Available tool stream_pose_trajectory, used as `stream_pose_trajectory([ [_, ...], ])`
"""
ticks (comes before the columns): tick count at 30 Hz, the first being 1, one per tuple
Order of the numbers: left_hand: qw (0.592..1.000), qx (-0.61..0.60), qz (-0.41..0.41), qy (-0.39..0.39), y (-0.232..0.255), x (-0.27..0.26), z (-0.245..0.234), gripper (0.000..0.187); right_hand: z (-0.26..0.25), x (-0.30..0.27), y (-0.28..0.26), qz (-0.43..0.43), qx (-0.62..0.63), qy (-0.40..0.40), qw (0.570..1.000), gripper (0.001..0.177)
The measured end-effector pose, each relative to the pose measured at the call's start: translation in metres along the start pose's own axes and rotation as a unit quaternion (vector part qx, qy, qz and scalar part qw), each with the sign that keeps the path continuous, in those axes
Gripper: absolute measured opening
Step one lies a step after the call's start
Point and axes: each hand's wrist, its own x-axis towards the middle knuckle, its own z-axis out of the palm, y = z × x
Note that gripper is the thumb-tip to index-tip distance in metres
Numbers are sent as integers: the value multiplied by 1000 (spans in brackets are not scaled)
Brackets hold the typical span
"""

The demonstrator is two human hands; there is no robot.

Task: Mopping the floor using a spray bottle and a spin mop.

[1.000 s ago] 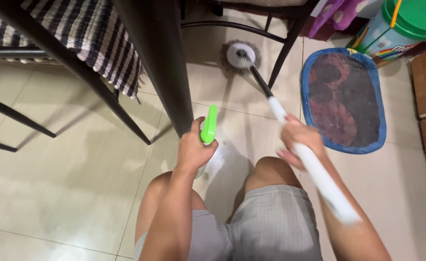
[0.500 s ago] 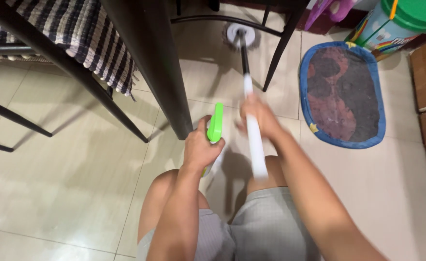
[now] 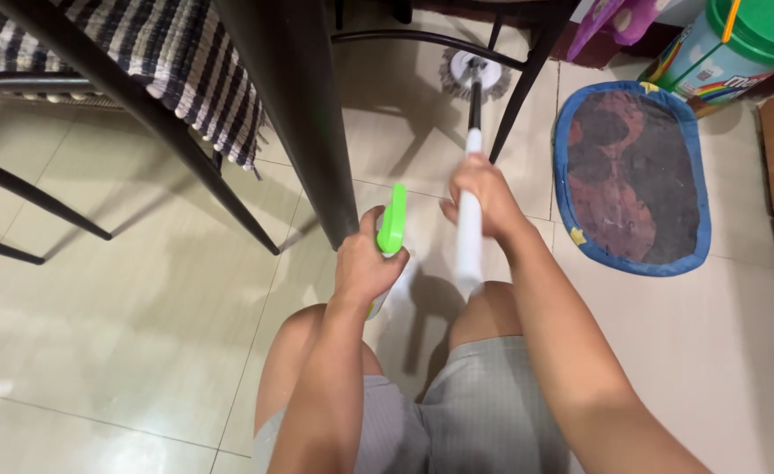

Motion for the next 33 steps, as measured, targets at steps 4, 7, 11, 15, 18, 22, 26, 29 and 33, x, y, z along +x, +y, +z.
stream_pose_trajectory([
  [4,1000,-29,-1,-5,-5,-4,0,76,30,15,-16,-2,-15,-1,1000,33],
  [7,999,-24,19,18,-9,0,-6,77,39,15,-73,44,-18,-40,998,29],
  [11,999,-40,1,27,-13,2,-17,71,30,16,-122,75,-34,-24,996,26],
  [15,998,-37,2,41,-16,-3,-26,70,50,20,-64,97,-79,-54,991,26],
  [18,998,-21,33,57,-32,0,-13,74,70,12,3,91,-112,-72,987,25],
  [22,998,-19,13,55,-22,-1,-20,71,73,-5,37,88,-106,-53,989,25],
  [26,998,-34,-8,61,-19,0,-21,72,75,-11,-7,77,-40,17,996,27],
  [29,994,-55,5,92,-22,5,-22,68,58,-8,-74,57,21,42,997,26],
  [33,994,-57,17,87,-19,6,-20,68,38,-6,-112,28,82,-30,996,29],
])
